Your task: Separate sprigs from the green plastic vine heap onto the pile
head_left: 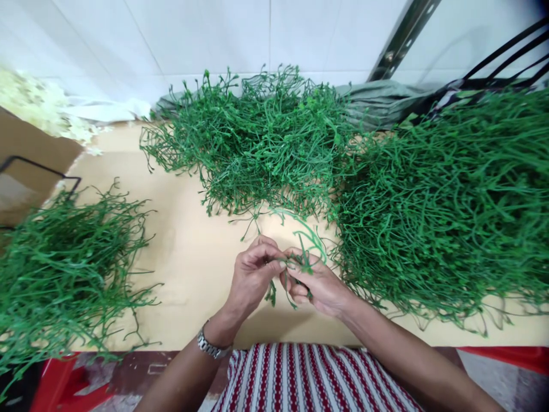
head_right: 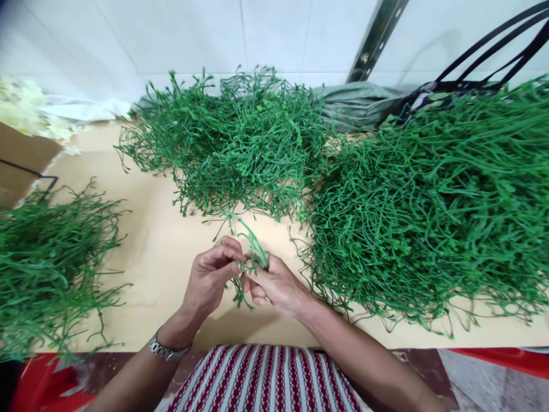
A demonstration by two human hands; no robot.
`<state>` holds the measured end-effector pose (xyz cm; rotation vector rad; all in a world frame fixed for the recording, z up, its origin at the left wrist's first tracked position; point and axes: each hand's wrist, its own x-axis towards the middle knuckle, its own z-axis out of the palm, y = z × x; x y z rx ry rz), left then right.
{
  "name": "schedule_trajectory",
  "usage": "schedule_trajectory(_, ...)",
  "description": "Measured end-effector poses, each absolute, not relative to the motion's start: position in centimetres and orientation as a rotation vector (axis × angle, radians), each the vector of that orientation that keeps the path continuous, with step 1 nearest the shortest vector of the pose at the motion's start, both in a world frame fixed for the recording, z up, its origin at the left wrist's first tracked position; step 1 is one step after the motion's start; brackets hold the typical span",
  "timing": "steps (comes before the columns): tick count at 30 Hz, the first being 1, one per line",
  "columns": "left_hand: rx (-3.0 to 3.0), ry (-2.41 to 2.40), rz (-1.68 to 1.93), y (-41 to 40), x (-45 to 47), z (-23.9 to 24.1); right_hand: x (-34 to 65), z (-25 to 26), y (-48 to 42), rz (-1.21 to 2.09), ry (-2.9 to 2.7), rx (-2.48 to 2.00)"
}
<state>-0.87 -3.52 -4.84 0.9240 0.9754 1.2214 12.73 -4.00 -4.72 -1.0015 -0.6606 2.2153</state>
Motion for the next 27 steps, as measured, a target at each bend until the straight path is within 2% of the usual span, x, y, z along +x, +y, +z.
schedule_trajectory(5, 0.883, 0.944, 1.235, -3.6, -0.8, -4.9, 13.2, -4.8, -3.8, 2.242, -0.728, -0.97)
schedule_trajectory(27, 0.374, 0.756, 1.043, -2.5, -0.2, -3.6, 14.1, -5.8, -3.1, 1.828, -1.412, -0.883)
